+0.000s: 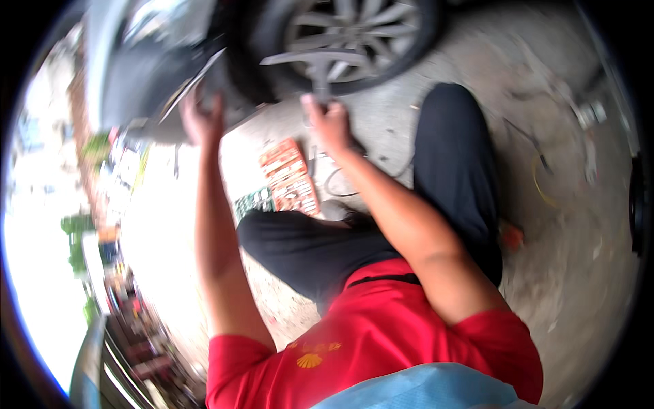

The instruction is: The person sits on the ground and uses an angle grinder to smooth the surface of a car's front bumper. They periodically pause to wipe the area with their hand and inspect the progress before resuming the grinding.

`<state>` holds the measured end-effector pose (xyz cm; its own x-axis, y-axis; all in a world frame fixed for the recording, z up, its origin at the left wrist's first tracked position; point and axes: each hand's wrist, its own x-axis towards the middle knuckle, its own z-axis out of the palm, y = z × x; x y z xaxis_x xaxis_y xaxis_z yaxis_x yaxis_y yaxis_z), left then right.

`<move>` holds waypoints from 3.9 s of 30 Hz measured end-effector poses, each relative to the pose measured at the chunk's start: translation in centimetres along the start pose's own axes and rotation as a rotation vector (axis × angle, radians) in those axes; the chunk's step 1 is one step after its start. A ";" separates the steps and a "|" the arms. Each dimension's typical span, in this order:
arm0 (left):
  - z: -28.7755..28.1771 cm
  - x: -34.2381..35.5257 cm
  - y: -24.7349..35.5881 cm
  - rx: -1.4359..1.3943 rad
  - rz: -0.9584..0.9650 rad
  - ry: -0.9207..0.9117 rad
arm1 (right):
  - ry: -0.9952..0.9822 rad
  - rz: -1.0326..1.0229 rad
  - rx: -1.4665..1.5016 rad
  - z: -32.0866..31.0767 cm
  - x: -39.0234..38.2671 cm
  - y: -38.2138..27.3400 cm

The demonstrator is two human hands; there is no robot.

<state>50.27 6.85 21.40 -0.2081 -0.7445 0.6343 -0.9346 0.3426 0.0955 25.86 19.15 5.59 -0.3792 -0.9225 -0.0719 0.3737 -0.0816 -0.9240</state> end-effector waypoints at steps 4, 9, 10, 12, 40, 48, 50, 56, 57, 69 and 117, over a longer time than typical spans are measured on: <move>-1.7 1.3 0.7 0.126 0.175 0.085 | 0.009 -0.023 -0.242 -0.9 -2.9 3.1; -2.2 1.7 -4.0 0.100 0.118 -0.008 | -0.128 0.174 -0.202 0.1 -4.6 3.6; -2.2 2.0 -3.8 0.111 0.111 -0.025 | -0.184 0.233 -0.141 0.7 -4.7 1.4; -1.9 2.5 -5.2 0.142 0.145 0.015 | -0.315 0.214 -0.036 2.8 -4.5 -4.1; -9.5 -6.5 -8.6 -0.431 0.231 0.211 | -1.208 0.353 -0.611 20.5 9.5 -4.7; -9.1 -7.0 -9.2 -0.439 0.239 0.197 | -1.399 0.434 -0.448 33.3 9.9 -0.6; -8.8 -6.7 -9.0 -0.456 0.226 0.185 | -1.416 0.399 -0.380 36.4 10.8 0.7; -8.2 -6.5 -9.2 -0.458 0.257 0.248 | -1.507 0.407 -0.345 43.4 11.1 0.7; -8.2 -6.4 -9.1 -0.455 0.263 0.251 | -1.488 0.395 -0.343 44.3 11.0 1.2; -7.8 -6.7 -9.1 -0.477 0.242 0.291 | -1.606 0.348 -0.295 46.2 12.3 3.0; -3.7 -0.2 -7.8 -0.323 0.253 0.304 | -1.146 0.238 -0.498 29.6 16.3 5.8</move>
<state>58.64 6.51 23.36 -0.2785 -0.4314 0.8581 -0.7191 0.6859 0.1115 46.93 -7.53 10.22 0.6920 -0.7118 -0.1204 -0.1202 0.0508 -0.9914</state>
